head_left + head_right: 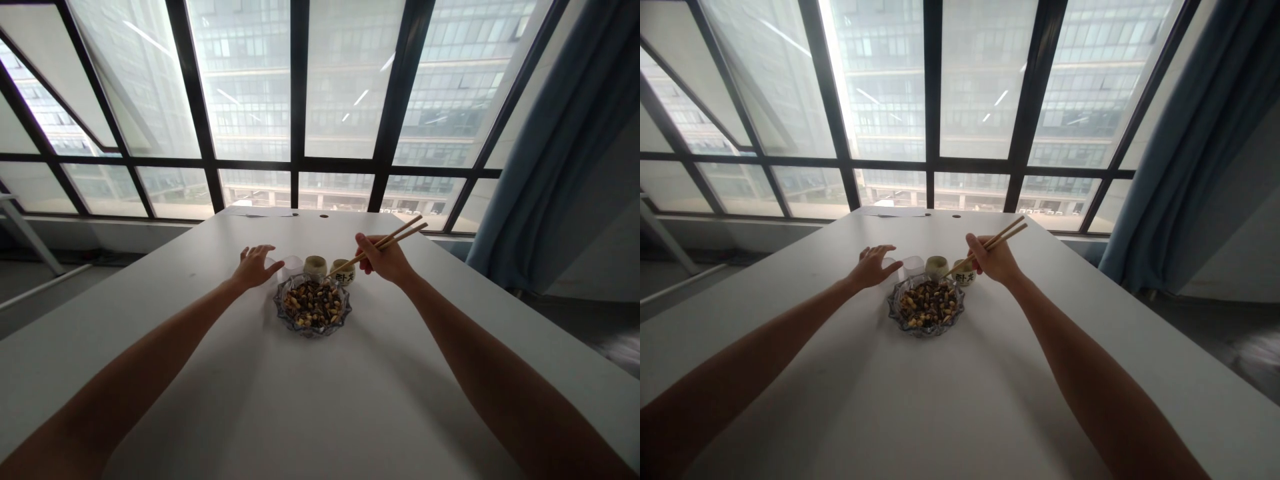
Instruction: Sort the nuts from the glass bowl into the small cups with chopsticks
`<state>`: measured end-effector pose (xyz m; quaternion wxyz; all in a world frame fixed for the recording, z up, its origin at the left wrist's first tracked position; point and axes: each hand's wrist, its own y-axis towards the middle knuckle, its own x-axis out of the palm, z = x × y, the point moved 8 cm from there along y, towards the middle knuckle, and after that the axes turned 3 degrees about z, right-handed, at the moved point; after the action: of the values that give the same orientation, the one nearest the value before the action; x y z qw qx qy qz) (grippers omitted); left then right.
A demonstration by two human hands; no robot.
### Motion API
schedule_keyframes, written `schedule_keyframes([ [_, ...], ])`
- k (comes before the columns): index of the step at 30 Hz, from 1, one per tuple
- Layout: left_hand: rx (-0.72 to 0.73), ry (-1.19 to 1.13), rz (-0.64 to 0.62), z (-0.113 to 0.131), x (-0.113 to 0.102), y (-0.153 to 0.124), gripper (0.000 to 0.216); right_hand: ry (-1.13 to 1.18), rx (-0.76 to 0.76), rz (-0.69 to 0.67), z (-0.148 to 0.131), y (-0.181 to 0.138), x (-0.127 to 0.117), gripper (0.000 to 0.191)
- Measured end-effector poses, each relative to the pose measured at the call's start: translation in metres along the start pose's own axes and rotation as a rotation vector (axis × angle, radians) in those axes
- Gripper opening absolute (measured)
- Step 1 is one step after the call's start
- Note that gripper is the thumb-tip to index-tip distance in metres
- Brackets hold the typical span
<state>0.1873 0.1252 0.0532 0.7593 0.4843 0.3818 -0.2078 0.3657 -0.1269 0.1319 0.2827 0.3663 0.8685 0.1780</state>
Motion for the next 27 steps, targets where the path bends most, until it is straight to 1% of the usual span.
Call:
schedule_keyframes([
  [2,-0.043,-0.037,0.052,-0.013,0.003,-0.012,0.060,0.006,0.001,-0.084,-0.001,-0.004,0.011,0.067],
  [4,-0.088,-0.111,0.095,-0.021,0.009,-0.021,0.066,-0.012,-0.011,-0.138,-0.001,-0.007,0.017,0.065],
  [6,-0.105,-0.200,0.147,-0.024,0.014,-0.028,0.068,-0.032,-0.027,-0.185,-0.001,-0.009,0.021,0.062],
  [9,-0.104,-0.303,0.220,-0.027,0.019,-0.033,0.067,-0.042,-0.052,-0.292,-0.001,-0.012,0.028,0.057],
  [11,-0.120,-0.354,0.230,-0.029,0.021,-0.035,0.070,-0.041,-0.061,-0.358,-0.001,-0.015,0.033,0.055],
  [13,-0.140,-0.402,0.216,-0.030,0.022,-0.036,0.076,-0.038,-0.066,-0.389,0.000,-0.016,0.037,0.054],
  [17,-0.175,-0.456,0.181,-0.029,0.023,-0.037,0.085,-0.017,-0.064,-0.365,0.003,-0.016,0.039,0.054],
  [21,-0.208,-0.435,0.148,-0.027,0.022,-0.038,0.090,0.000,-0.031,-0.303,0.006,-0.014,0.035,0.056],
  [24,-0.239,-0.377,0.116,-0.027,0.021,-0.039,0.090,0.002,-0.012,-0.239,0.008,-0.012,0.030,0.058],
  [27,-0.254,-0.329,0.078,-0.026,0.021,-0.039,0.086,-0.009,-0.007,-0.199,0.010,-0.010,0.028,0.059],
])
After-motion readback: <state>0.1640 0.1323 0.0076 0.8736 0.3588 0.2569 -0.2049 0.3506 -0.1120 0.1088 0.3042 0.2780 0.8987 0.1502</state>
